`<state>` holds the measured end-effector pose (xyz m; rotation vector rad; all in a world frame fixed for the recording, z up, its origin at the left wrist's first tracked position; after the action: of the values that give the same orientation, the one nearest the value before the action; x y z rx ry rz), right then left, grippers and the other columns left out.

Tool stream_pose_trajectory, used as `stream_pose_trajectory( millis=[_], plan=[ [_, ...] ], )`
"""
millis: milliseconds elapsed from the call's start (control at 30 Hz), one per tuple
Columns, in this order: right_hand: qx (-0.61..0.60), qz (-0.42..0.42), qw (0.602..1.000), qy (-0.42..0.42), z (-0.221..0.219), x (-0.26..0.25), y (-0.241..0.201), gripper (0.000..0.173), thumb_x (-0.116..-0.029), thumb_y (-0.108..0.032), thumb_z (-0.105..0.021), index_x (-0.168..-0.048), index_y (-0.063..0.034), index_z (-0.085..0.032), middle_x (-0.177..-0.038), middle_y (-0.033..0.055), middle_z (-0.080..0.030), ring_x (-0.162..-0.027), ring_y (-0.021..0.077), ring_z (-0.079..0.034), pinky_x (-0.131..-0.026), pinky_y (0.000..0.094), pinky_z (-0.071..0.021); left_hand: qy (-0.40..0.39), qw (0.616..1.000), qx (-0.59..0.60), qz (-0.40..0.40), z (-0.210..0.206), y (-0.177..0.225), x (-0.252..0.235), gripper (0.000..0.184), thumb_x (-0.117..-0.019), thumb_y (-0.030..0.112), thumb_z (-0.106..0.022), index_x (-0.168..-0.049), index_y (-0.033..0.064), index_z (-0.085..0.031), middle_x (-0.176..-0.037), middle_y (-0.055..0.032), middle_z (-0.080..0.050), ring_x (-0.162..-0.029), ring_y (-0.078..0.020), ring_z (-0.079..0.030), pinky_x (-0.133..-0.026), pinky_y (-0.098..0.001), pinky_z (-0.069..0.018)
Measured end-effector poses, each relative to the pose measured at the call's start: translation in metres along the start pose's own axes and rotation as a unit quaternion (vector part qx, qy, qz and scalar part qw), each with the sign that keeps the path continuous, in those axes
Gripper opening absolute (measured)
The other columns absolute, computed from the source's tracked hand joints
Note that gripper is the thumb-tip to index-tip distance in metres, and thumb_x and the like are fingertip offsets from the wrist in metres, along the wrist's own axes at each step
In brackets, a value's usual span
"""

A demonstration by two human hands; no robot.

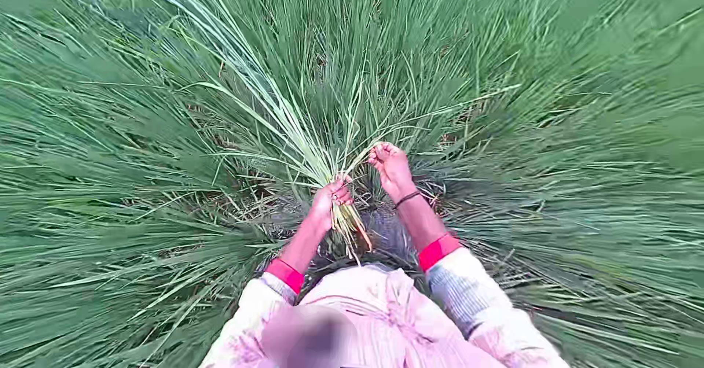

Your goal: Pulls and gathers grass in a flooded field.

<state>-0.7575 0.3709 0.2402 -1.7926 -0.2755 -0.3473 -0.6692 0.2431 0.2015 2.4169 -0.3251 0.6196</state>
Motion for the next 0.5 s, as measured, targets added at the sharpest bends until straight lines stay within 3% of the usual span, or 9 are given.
stream_pose_trajectory(
  millis=[133, 200, 267, 333, 367, 467, 500],
  plan=[
    [-0.114, -0.005, 0.990, 0.084, 0.036, -0.005, -0.011, 0.014, -0.1077, -0.003, -0.041, -0.108, -0.0084, -0.054, -0.079, -0.0052, -0.053, -0.065, 0.0023, -0.054, -0.067, 0.0178, -0.0521, 0.000, 0.999, -0.029, 0.031, -0.028, -0.014, -0.003, 0.040, -0.1122, 0.015, -0.026, -0.084, 0.0103, -0.054, -0.048, 0.0084, -0.037, -0.042, -0.0040, -0.041, -0.053, -0.0185, -0.0463],
    [-0.234, 0.056, 0.958, 0.156, 0.082, -0.018, -0.036, 0.017, -0.1066, -0.002, -0.037, -0.099, -0.0109, -0.049, -0.074, -0.0048, -0.052, -0.061, 0.0025, -0.054, -0.064, 0.0168, -0.0526, 0.026, 0.998, -0.033, 0.038, -0.025, -0.016, 0.000, 0.039, -0.1115, 0.013, -0.026, -0.081, 0.0118, -0.051, -0.048, 0.0085, -0.036, -0.042, -0.0041, -0.040, -0.052, -0.0187, -0.0457],
    [-0.281, 0.157, 0.924, 0.207, 0.146, -0.028, -0.080, 0.018, -0.1062, 0.000, -0.036, -0.098, -0.0128, -0.047, -0.074, -0.0042, -0.054, -0.064, 0.0044, -0.057, -0.066, 0.0195, -0.0543, 0.056, 0.998, -0.030, 0.028, -0.004, -0.011, -0.001, 0.038, -0.1117, 0.014, -0.026, -0.082, 0.0125, -0.049, -0.048, 0.0089, -0.035, -0.040, -0.0036, -0.039, -0.049, -0.0178, -0.0446],
    [-0.172, 0.236, 0.929, 0.228, 0.183, -0.018, -0.115, 0.011, -0.1081, -0.004, -0.040, -0.111, -0.0088, -0.049, -0.084, -0.0040, -0.057, -0.073, 0.0051, -0.061, -0.072, 0.0210, -0.0551, 0.074, 0.997, -0.029, 0.015, 0.015, -0.006, -0.005, 0.037, -0.1116, 0.014, -0.026, -0.083, 0.0134, -0.049, -0.049, 0.0092, -0.034, -0.040, -0.0033, -0.038, -0.048, -0.0176, -0.0435],
    [-0.112, 0.250, 0.935, 0.226, 0.185, -0.012, -0.121, 0.009, -0.1075, -0.004, -0.042, -0.112, -0.0084, -0.048, -0.086, -0.0046, -0.057, -0.075, 0.0050, -0.063, -0.074, 0.0221, -0.0570, 0.076, 0.997, -0.025, 0.009, 0.018, -0.003, -0.007, 0.037, -0.1115, 0.014, -0.025, -0.083, 0.0136, -0.049, -0.049, 0.0091, -0.034, -0.040, -0.0035, -0.038, -0.048, -0.0177, -0.0439],
    [0.000, 0.198, 0.959, 0.201, 0.162, 0.008, -0.079, 0.009, -0.1062, -0.007, -0.049, -0.115, -0.0069, -0.050, -0.092, -0.0051, -0.057, -0.078, 0.0019, -0.063, -0.078, 0.0215, -0.0576, 0.054, 0.999, -0.001, 0.002, 0.010, 0.001, -0.009, 0.040, -0.1118, 0.016, -0.022, -0.084, 0.0125, -0.051, -0.048, 0.0088, -0.036, -0.041, -0.0040, -0.041, -0.050, -0.0184, -0.0454],
    [0.024, 0.180, 0.963, 0.197, 0.154, 0.011, -0.056, 0.013, -0.1041, -0.004, -0.052, -0.117, -0.0028, -0.052, -0.094, -0.0017, -0.057, -0.078, 0.0033, -0.062, -0.077, 0.0226, -0.0563, 0.039, 0.999, 0.006, 0.002, 0.005, 0.002, -0.010, 0.042, -0.1119, 0.017, -0.020, -0.084, 0.0128, -0.051, -0.048, 0.0088, -0.037, -0.041, -0.0041, -0.042, -0.050, -0.0186, -0.0458]
  ],
)
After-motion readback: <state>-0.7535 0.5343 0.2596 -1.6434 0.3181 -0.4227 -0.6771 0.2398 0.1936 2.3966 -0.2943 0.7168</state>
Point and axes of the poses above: each hand's wrist, its own x-axis away from the middle knuckle, its own z-axis out of the back of the hand, y = z × x, the point moved 8 cm from there along -x, towards the middle knuckle
